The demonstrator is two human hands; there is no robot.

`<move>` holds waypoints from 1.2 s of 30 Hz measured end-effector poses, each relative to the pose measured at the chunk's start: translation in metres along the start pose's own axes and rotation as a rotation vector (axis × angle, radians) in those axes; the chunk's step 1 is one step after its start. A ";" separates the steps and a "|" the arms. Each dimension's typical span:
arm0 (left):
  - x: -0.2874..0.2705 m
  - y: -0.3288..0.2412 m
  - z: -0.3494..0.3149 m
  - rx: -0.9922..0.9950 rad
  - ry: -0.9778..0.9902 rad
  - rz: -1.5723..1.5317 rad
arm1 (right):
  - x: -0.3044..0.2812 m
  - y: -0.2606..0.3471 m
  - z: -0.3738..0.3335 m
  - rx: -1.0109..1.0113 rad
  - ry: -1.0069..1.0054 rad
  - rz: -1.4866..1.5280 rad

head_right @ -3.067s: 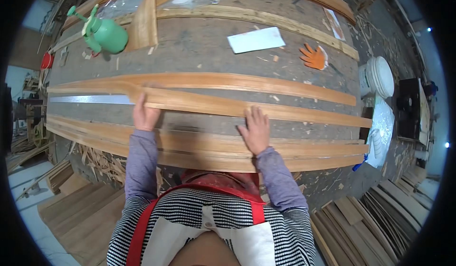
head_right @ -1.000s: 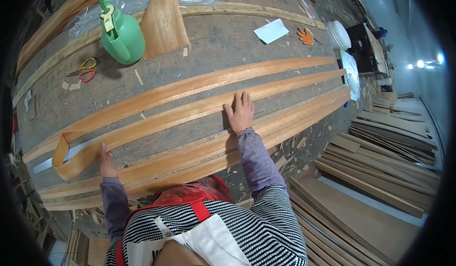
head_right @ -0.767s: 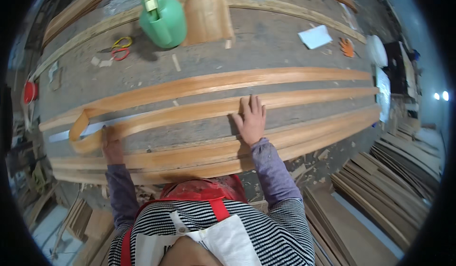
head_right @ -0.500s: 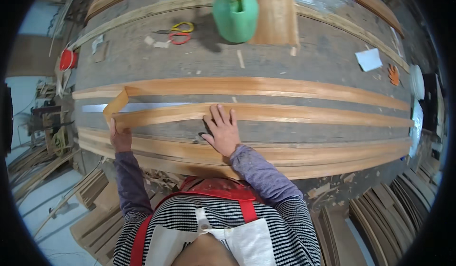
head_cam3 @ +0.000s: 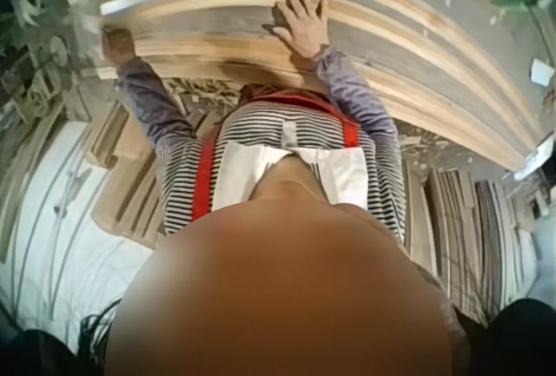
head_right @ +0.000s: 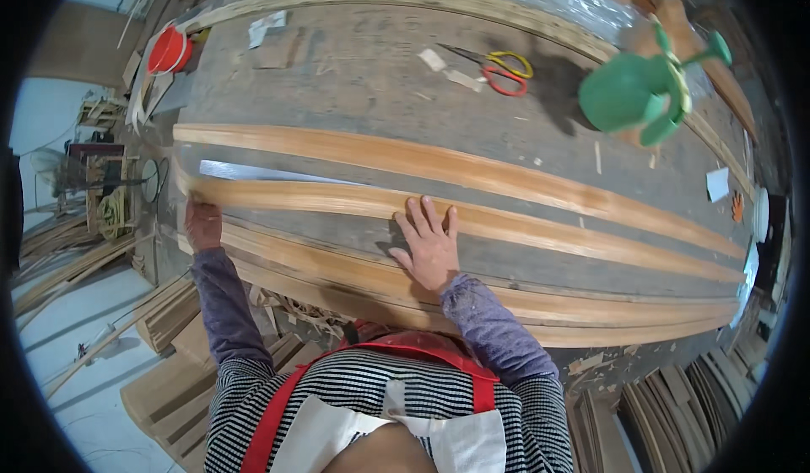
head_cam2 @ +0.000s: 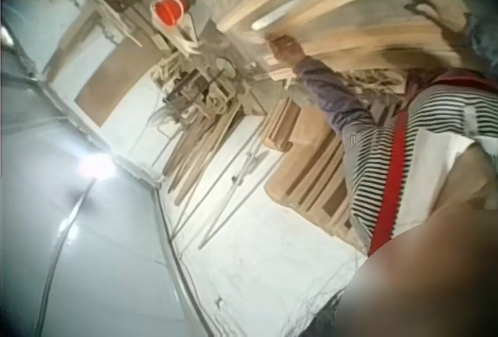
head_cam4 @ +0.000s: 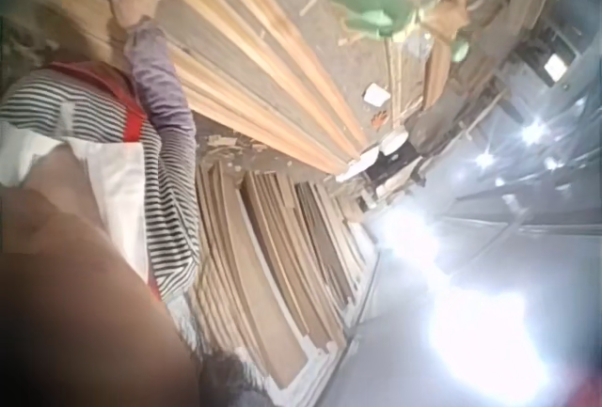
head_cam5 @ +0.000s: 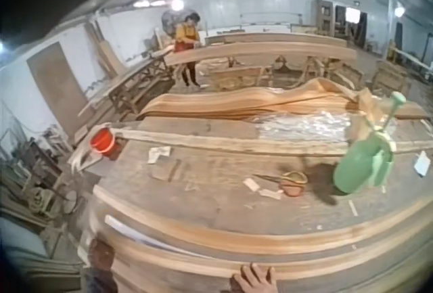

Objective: Organizing and wiping down long wooden planks with a cloth on a workbench.

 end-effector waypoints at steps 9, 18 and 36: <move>-0.005 0.032 0.059 0.360 -0.323 0.747 | 0.037 0.041 0.031 0.060 0.048 -0.070; -0.035 0.070 0.068 0.382 -0.453 0.938 | 0.038 0.044 0.033 0.063 0.075 -0.098; -0.027 0.078 0.067 0.420 -0.565 0.981 | 0.037 0.049 0.035 0.074 0.096 -0.129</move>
Point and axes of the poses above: each hand's wrist, its own z-axis towards the middle knuckle, its own x-axis out of the palm, y = z × x, the point moved 6 cm from there along z, towards the middle knuckle, and after that the axes turned 8 degrees about -y, right-handed, at the moved point
